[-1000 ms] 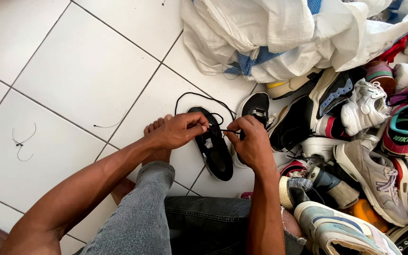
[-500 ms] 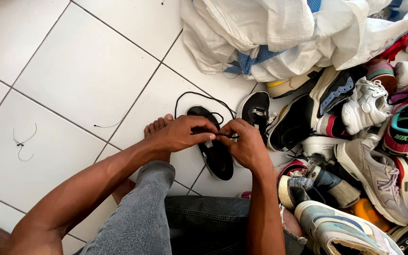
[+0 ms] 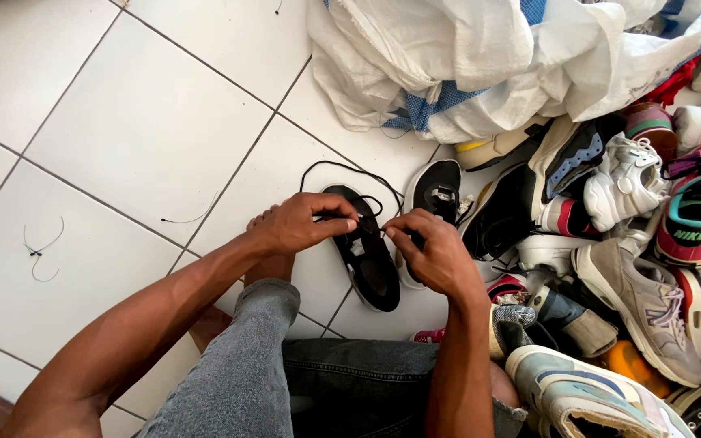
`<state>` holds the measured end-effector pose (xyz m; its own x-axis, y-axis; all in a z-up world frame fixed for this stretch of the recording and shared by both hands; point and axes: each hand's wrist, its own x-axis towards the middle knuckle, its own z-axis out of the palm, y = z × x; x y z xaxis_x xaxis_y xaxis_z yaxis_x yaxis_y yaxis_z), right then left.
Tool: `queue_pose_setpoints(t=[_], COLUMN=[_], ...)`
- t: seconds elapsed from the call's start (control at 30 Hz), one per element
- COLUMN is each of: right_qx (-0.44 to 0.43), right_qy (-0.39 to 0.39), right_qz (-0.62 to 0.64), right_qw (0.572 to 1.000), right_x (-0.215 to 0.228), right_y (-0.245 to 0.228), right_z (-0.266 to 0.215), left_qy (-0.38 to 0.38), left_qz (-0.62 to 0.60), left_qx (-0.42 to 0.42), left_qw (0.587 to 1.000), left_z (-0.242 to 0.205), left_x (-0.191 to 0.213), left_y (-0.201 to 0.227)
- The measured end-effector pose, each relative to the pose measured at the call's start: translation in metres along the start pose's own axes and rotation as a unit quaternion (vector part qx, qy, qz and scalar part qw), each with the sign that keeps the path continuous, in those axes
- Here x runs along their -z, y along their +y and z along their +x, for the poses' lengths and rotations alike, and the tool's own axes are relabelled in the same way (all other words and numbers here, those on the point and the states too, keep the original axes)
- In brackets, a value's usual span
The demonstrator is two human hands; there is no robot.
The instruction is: The person sits on the floor and works on a pair of black sneakers, repeatedly threading and adjusting the laces through the eyelets and buckles. The hands manipulate the laces and buckle straps to secure the shoes.
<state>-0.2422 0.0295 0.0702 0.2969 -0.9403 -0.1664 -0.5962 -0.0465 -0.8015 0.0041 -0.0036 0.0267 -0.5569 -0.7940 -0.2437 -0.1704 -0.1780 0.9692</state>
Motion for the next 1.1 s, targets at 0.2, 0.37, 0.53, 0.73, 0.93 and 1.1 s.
queue_pose_setpoints(t=[0.2,0.37,0.53,0.73,0.93,1.1], right_qx=[0.017,0.056,0.069,0.066,0.055,0.046], right_qy=[0.035,0.065,0.079,0.07,0.043,0.038], right_qz=[0.001,0.016,0.041,0.063,0.074,0.047], right_qw=[0.999,0.996,0.994,0.993,0.995,0.997], right_x=[0.003,0.006,0.008,0.008,0.012,0.019], right_y=[-0.001,-0.003,-0.013,-0.018,-0.017,-0.019], right_z=[0.0,0.0,-0.001,-0.003,-0.005,-0.007], left_qy=[-0.002,-0.012,-0.031,-0.024,-0.023,-0.004], left_qz=[-0.009,-0.043,-0.011,0.014,0.003,-0.019], left_qx=[0.034,-0.004,-0.03,-0.063,-0.061,-0.059], left_qw=[0.999,0.999,0.999,0.998,0.998,0.998], left_z=[0.007,0.007,0.004,0.005,0.005,0.003], left_x=[-0.005,-0.004,0.0,-0.005,-0.005,0.001], left_y=[-0.004,-0.006,0.016,0.034,0.025,0.03])
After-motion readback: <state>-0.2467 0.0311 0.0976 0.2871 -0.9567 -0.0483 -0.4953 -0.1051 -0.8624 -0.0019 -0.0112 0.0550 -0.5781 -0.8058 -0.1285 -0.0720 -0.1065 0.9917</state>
